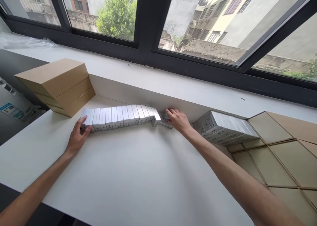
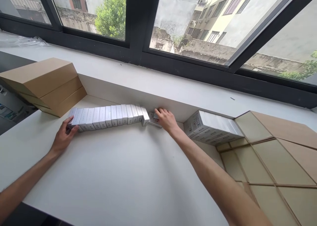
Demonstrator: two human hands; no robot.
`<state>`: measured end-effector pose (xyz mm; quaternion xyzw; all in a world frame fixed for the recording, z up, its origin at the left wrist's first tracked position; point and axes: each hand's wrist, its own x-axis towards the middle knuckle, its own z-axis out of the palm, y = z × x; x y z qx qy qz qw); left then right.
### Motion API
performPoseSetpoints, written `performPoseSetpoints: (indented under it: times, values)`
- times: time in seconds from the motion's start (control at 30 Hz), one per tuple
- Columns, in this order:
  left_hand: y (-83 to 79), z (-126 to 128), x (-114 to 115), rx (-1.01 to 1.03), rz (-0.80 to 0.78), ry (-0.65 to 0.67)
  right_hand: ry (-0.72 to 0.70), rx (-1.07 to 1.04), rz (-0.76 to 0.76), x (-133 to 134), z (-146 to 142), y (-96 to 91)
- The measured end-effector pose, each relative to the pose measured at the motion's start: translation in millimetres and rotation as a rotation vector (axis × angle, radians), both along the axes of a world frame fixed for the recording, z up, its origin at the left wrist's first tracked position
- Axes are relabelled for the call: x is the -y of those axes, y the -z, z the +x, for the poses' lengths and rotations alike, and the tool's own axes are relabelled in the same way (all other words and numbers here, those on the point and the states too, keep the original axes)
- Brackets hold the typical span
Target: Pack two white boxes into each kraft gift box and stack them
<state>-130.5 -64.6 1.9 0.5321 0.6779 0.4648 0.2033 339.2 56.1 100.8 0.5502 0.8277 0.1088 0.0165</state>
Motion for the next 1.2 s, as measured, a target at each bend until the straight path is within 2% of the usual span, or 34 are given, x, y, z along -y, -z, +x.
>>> performPoseSetpoints:
  times: [0.13,0.33,0.47,0.57,0.63,0.73,0.87,1.03,1.13,1.2]
  values:
    - [0.7,0,0,-0.006,0.015,0.013,-0.037,0.023,-0.097,-3,-6,13.1]
    - [-0.2,0,0,-0.026,0.011,-0.002,-0.004,-0.023,-0.286,-29,-10,10.2]
    - [-2.1,1,1,-0.022,0.022,0.019,0.056,-0.129,-0.424,-37,-13,1.6]
    - [-3.2,-1,0,-0.015,0.032,0.039,0.096,-0.273,-0.539,-36,-3,-11.5]
    - [-2.9,-3,-3,-0.006,0.026,0.052,0.134,-0.395,-0.565,-34,7,-18.2]
    - [-1.2,-7,-11,0.022,0.011,0.077,0.235,-0.566,-0.540,-29,13,-17.5]
    - [-0.6,-8,-27,0.018,-0.010,0.112,0.369,-0.675,-0.477,-27,-7,-1.9]
    - [-4.4,-5,-45,-0.068,-0.013,0.114,0.484,-0.607,-0.273,-32,-33,6.9]
    - [-5.4,-3,-57,-0.103,-0.009,0.142,0.511,-0.522,-0.174,-26,-26,1.2]
    - [-5.6,7,-66,-0.119,-0.006,0.187,0.499,-0.487,-0.123,-12,-12,-4.3]
